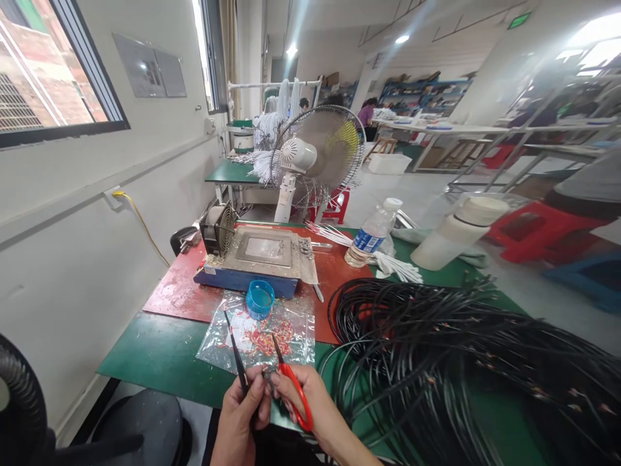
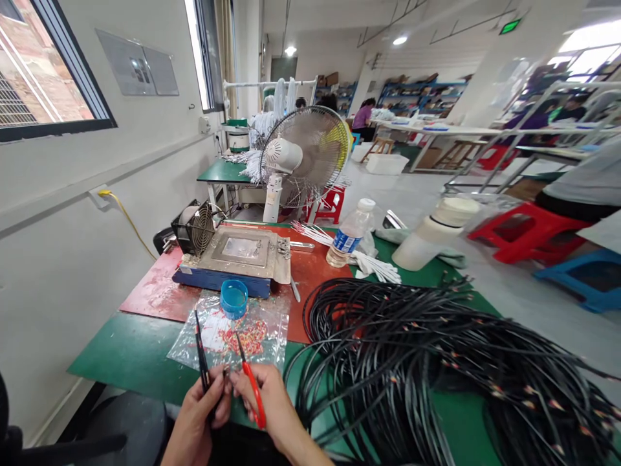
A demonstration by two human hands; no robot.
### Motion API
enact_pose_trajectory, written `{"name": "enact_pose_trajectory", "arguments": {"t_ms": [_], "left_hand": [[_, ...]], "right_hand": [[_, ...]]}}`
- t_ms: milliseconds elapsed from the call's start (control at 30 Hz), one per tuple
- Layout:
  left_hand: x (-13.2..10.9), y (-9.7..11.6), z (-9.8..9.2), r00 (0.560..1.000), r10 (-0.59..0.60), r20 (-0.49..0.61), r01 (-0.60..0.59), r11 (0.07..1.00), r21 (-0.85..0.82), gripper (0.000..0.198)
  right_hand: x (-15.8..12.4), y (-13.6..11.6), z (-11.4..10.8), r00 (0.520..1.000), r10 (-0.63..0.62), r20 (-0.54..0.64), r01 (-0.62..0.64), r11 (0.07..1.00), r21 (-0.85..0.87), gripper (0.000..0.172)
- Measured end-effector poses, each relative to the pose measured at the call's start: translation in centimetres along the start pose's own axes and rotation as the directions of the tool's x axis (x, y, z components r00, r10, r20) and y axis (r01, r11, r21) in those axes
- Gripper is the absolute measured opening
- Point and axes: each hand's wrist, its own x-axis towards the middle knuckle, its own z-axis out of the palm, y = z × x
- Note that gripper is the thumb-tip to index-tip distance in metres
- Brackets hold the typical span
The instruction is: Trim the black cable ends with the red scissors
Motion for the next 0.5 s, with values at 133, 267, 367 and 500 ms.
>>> {"name": "enact_pose_trajectory", "arguments": {"t_ms": [133, 267, 367, 500], "left_hand": [[0.1, 0.1, -0.3, 0.995, -0.075, -0.065, 0.07, 0.995, -0.075, 0.034], [0.1, 0.8, -0.4, 0.958, -0.212, -0.194, 0.175, 0.966, -0.191, 0.043], [0.1, 1.0, -0.5, 0.957, -0.248, -0.149, 0.202, 0.942, -0.269, 0.038], [0.4, 0.3, -0.8, 0.959, -0.265, -0.101, 0.225, 0.929, -0.294, 0.034]], "right_hand": [[-0.5, -0.3, -0.2, 0.96, -0.273, -0.063, 0.235, 0.909, -0.345, 0.042], [-0.9, -0.6, -0.5, 0.755, -0.656, 0.021, 0.514, 0.571, -0.64, 0.026], [-0.9, -0.8, -0.7, 0.525, -0.833, 0.173, 0.663, 0.272, -0.698, 0.016], [-0.8, -1.5, -0.7, 0.299, -0.845, 0.443, 0.705, -0.117, -0.7, 0.021]]}}
